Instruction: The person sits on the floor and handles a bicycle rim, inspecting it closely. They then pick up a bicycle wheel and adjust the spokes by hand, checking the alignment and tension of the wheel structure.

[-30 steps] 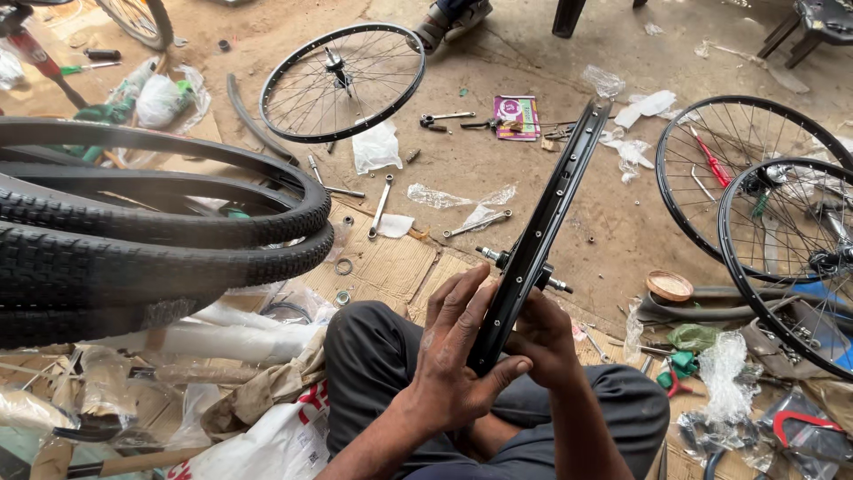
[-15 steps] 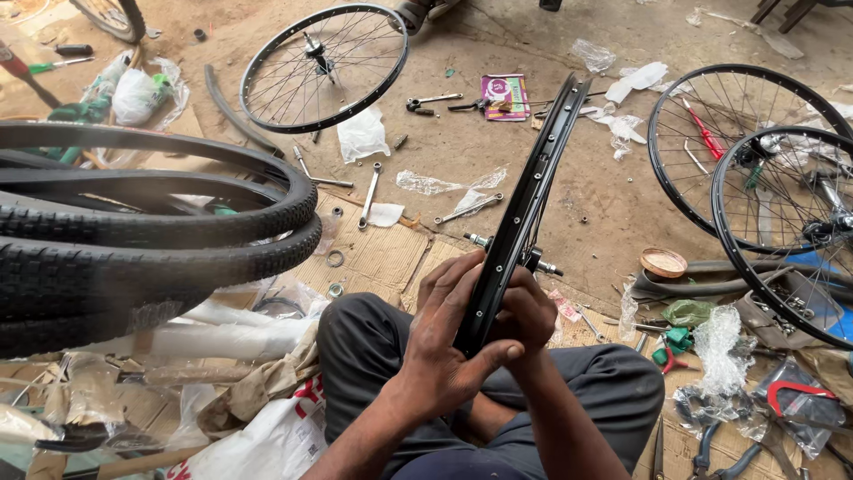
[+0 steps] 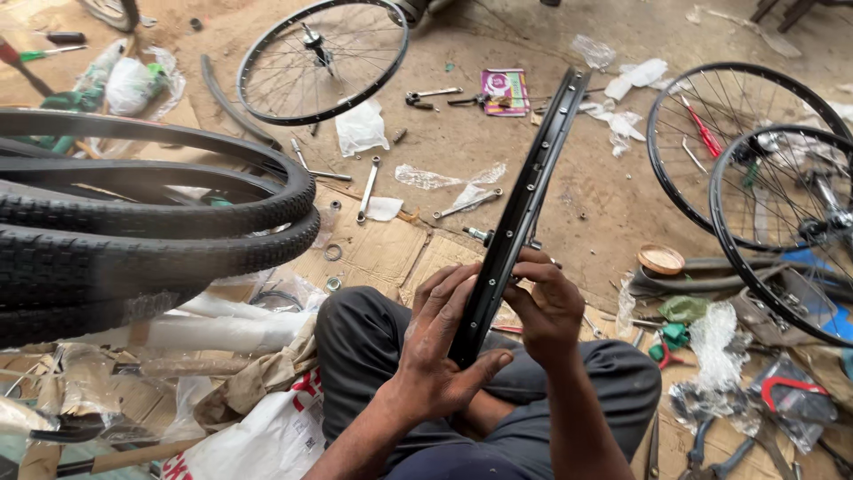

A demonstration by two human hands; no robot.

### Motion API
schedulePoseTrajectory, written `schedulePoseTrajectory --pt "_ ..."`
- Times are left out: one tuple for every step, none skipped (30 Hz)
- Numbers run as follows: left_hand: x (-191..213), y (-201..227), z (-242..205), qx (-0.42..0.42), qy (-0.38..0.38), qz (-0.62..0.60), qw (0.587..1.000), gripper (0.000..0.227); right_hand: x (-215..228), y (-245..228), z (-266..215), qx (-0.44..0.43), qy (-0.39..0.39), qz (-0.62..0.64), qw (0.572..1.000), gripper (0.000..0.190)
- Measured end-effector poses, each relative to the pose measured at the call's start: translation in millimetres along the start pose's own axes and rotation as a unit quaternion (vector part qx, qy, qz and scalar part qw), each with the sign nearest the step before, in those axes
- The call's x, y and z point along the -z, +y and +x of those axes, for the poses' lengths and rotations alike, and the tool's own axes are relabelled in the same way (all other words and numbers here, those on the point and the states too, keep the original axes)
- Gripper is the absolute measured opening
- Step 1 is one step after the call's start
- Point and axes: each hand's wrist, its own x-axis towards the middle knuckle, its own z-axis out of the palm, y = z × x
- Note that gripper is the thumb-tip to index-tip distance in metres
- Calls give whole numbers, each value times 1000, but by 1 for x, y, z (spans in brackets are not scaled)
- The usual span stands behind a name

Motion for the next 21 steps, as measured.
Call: schedulePoseTrajectory --pt "1 2 0 6 -2 10 1000 85 4 2 -4 -39 -1 54 998 25" --pt "2 2 3 12 -4 21 1000 87 9 5 -5 -79 -2 108 991 27" --pt "2 2 8 13 -6 31 999 89 14 8 -4 -113 -2 160 981 29" --pt "1 5 10 18 -3 29 999 90 16 7 -6 -154 -7 171 973 29" --pt "-2 6 16 16 1 25 1000 91 16 7 -4 -189 -11 180 965 29" --pt "-4 6 21 14 4 22 1000 92 15 4 0 -223 -16 188 956 30" --pt "-4 7 24 17 3 15 1000 92 12 -1 3 -149 -33 110 982 33" --pt "-4 6 26 19 3 8 1000 92 7 -9 4 -73 -49 30 996 37" --pt "-5 5 27 24 1 -1 1000 93 0 -15 6 1 -64 -50 997 43" --pt "-6 4 27 26 3 -7 1000 91 -9 -16 11 59 -24 -115 991 34" --pt "-8 5 25 29 2 -15 999 90 -17 -17 13 113 17 -180 977 28" --pt "-11 5 23 33 2 -22 999 88 -20 -17 15 165 57 -243 954 27" --pt "-14 5 21 32 1 -24 999 87 -21 -16 16 218 73 -275 934 26" --pt "-17 6 20 31 1 -26 999 86 -22 -13 18 270 87 -305 909 28" --pt "-18 6 20 26 4 -24 999 85 -24 -11 22 326 100 -331 880 32" --pt "-17 7 19 31 -1 -23 999 85 -26 -11 22 323 91 -315 888 30" --pt "-15 7 19 35 -5 -23 999 86 -27 -10 23 320 79 -299 895 29" --pt "-13 7 19 40 -9 -22 999 86 -28 -10 24 318 68 -283 903 29" --pt "-12 6 20 31 -2 -15 999 86 -28 -13 20 256 41 -248 933 27" --pt "-10 4 21 23 4 -7 1000 87 -25 -18 13 193 13 -212 958 25" --pt "-10 4 20 16 8 -3 1000 87 -19 -23 6 125 -14 -178 976 25"
